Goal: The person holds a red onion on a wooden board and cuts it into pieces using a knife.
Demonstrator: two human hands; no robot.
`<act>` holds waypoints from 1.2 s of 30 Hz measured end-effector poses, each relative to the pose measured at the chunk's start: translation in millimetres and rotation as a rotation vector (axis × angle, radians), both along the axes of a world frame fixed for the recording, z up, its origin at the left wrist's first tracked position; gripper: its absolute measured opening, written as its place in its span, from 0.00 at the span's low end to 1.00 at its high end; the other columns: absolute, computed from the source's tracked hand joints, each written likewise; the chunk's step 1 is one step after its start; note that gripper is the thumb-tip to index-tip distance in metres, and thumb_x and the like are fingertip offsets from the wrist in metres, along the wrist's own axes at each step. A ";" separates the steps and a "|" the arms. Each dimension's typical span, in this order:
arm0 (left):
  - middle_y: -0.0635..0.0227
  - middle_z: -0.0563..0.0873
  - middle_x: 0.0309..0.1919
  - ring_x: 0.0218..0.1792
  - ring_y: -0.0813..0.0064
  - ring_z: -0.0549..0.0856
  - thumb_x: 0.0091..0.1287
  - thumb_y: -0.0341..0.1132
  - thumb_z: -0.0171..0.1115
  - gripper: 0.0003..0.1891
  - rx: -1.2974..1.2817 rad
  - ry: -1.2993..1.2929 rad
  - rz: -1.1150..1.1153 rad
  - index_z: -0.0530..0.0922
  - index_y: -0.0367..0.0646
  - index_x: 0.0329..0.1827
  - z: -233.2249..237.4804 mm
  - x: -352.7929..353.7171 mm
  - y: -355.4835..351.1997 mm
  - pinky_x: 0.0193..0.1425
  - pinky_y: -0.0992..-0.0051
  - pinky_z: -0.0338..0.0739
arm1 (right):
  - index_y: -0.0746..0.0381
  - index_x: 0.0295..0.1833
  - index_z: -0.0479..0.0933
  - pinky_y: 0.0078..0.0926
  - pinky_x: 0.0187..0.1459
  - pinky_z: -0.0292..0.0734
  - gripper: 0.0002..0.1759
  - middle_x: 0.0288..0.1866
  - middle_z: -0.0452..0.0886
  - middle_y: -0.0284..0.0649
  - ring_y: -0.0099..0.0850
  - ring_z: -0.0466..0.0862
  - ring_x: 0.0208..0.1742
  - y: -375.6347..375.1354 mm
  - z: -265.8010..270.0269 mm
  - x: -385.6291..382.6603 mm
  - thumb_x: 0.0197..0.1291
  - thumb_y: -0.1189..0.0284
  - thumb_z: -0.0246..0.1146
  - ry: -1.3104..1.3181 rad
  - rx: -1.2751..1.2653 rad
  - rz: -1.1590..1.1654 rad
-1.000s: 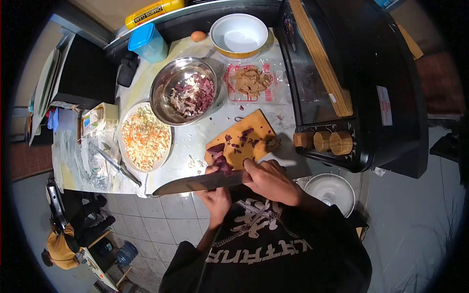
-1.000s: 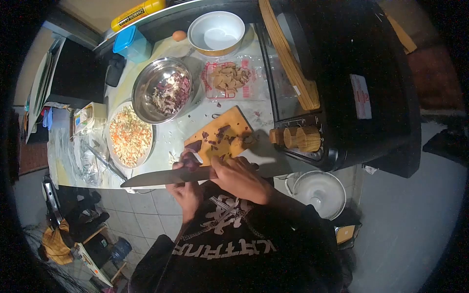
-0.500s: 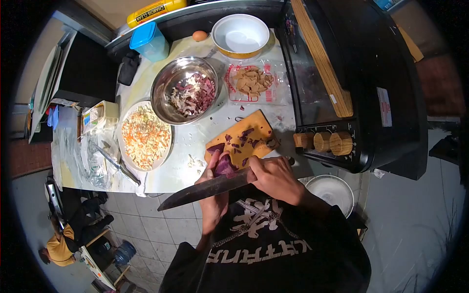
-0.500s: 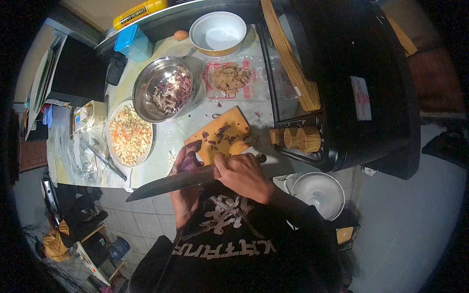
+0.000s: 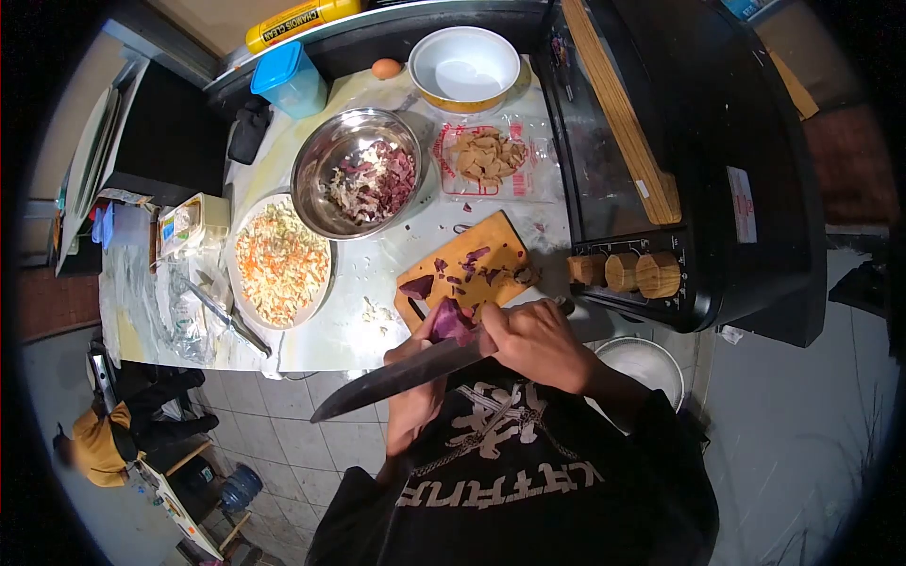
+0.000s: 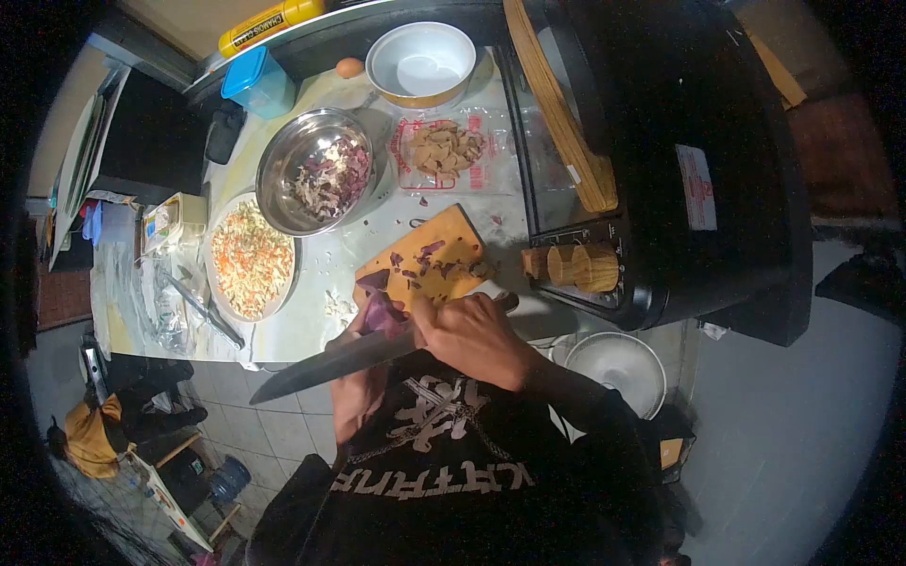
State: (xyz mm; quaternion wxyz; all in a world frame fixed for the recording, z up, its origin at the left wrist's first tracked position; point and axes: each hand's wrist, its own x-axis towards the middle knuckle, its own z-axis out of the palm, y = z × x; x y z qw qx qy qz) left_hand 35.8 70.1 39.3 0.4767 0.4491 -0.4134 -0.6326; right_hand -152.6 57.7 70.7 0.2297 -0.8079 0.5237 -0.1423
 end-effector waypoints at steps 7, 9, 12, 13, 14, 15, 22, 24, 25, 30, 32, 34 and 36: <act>0.52 0.84 0.43 0.35 0.83 0.78 0.69 0.38 0.58 0.23 0.185 0.189 0.082 0.75 0.18 0.47 7.4 -2.6 1.9 0.45 0.78 0.77 | 0.65 0.33 0.67 0.40 0.24 0.72 0.11 0.15 0.75 0.46 0.45 0.80 0.20 -5.5 0.5 0.6 0.52 0.71 0.62 -0.073 -0.044 0.011; 0.53 0.84 0.43 0.35 0.83 0.78 0.69 0.39 0.57 0.23 0.212 0.200 0.135 0.75 0.18 0.47 6.9 -2.1 2.4 0.45 0.78 0.77 | 0.65 0.33 0.67 0.40 0.24 0.72 0.11 0.15 0.75 0.46 0.45 0.80 0.20 -5.8 -6.1 -3.2 0.52 0.71 0.62 -0.064 -0.036 -0.002; 0.56 0.84 0.41 0.34 0.83 0.78 0.70 0.40 0.56 0.24 0.158 0.172 0.106 0.73 0.19 0.52 -5.8 1.2 6.3 0.45 0.79 0.76 | 0.64 0.33 0.67 0.41 0.26 0.72 0.11 0.16 0.75 0.47 0.46 0.80 0.21 -5.0 -1.3 -2.1 0.53 0.70 0.61 -0.016 -0.005 -0.025; 0.59 0.84 0.39 0.33 0.83 0.77 0.70 0.39 0.55 0.25 0.069 -0.015 0.002 0.71 0.21 0.57 -14.4 7.0 7.4 0.44 0.80 0.75 | 0.64 0.33 0.67 0.42 0.27 0.71 0.10 0.17 0.76 0.46 0.46 0.80 0.22 -5.1 2.8 0.7 0.54 0.70 0.61 0.003 0.008 -0.006; 0.63 0.84 0.37 0.32 0.84 0.77 0.71 0.39 0.55 0.26 -0.024 -0.202 -0.102 0.68 0.23 0.62 -19.6 10.6 7.9 0.43 0.82 0.74 | 0.64 0.34 0.67 0.42 0.28 0.71 0.10 0.18 0.76 0.45 0.45 0.80 0.22 -5.3 4.7 3.1 0.54 0.70 0.61 0.021 0.016 0.013; 0.63 0.84 0.37 0.32 0.84 0.77 0.71 0.39 0.55 0.26 -0.029 -0.202 -0.105 0.68 0.23 0.62 -17.9 9.1 5.8 0.43 0.82 0.74 | 0.63 0.34 0.68 0.41 0.29 0.71 0.09 0.19 0.77 0.44 0.45 0.80 0.23 -5.2 -1.3 4.1 0.55 0.70 0.60 0.028 -0.048 0.012; 0.62 0.83 0.41 0.36 0.83 0.77 0.70 0.35 0.54 0.18 0.197 0.199 0.119 0.74 0.26 0.55 -1.7 -2.4 8.6 0.45 0.80 0.72 | 0.63 0.33 0.68 0.40 0.31 0.71 0.09 0.20 0.78 0.44 0.44 0.81 0.25 -9.5 -3.1 0.6 0.53 0.71 0.61 -0.018 0.057 -0.019; 0.60 0.83 0.47 0.38 0.82 0.77 0.71 0.36 0.54 0.19 0.192 0.169 0.062 0.74 0.26 0.55 -6.6 3.3 10.3 0.48 0.80 0.72 | 0.63 0.33 0.68 0.40 0.31 0.72 0.10 0.19 0.78 0.44 0.44 0.81 0.25 -10.1 -1.1 1.9 0.51 0.71 0.62 0.020 0.044 -0.018; 0.59 0.80 0.53 0.40 0.82 0.78 0.71 0.36 0.55 0.20 0.190 0.118 0.008 0.72 0.27 0.58 -6.2 4.5 10.9 0.49 0.80 0.72 | 0.63 0.33 0.68 0.40 0.31 0.72 0.10 0.19 0.78 0.44 0.44 0.81 0.25 -10.1 -0.8 2.8 0.51 0.71 0.62 0.021 0.047 -0.018; 0.56 0.70 0.66 0.46 0.81 0.78 0.71 0.33 0.55 0.18 0.192 0.269 0.023 0.72 0.28 0.58 -5.7 -1.5 8.1 0.53 0.79 0.72 | 0.62 0.33 0.68 0.39 0.30 0.72 0.10 0.18 0.77 0.43 0.44 0.81 0.24 -13.5 -4.1 1.9 0.52 0.70 0.63 0.044 -0.054 0.011; 0.58 0.70 0.65 0.48 0.81 0.77 0.71 0.30 0.54 0.15 0.158 0.447 -0.011 0.73 0.30 0.56 0.1 -1.3 8.9 0.55 0.78 0.72 | 0.62 0.33 0.68 0.39 0.29 0.72 0.10 0.18 0.77 0.43 0.44 0.81 0.24 -18.8 -3.4 -9.7 0.52 0.70 0.62 0.038 -0.051 -0.035; 0.57 0.71 0.64 0.52 0.76 0.77 0.69 0.33 0.57 0.19 0.208 0.415 0.021 0.71 0.30 0.59 2.3 -6.0 10.9 0.60 0.74 0.70 | 0.61 0.33 0.68 0.39 0.29 0.72 0.10 0.19 0.77 0.43 0.44 0.81 0.24 -16.4 -5.1 -12.7 0.52 0.70 0.62 0.034 -0.035 -0.075; 0.54 0.74 0.60 0.58 0.68 0.76 0.64 0.40 0.64 0.30 0.290 0.338 0.062 0.67 0.32 0.65 3.8 -8.5 8.6 0.68 0.65 0.65 | 0.61 0.32 0.68 0.39 0.29 0.72 0.10 0.18 0.77 0.43 0.44 0.81 0.24 -11.0 -10.4 -5.7 0.52 0.70 0.62 0.019 -0.081 0.005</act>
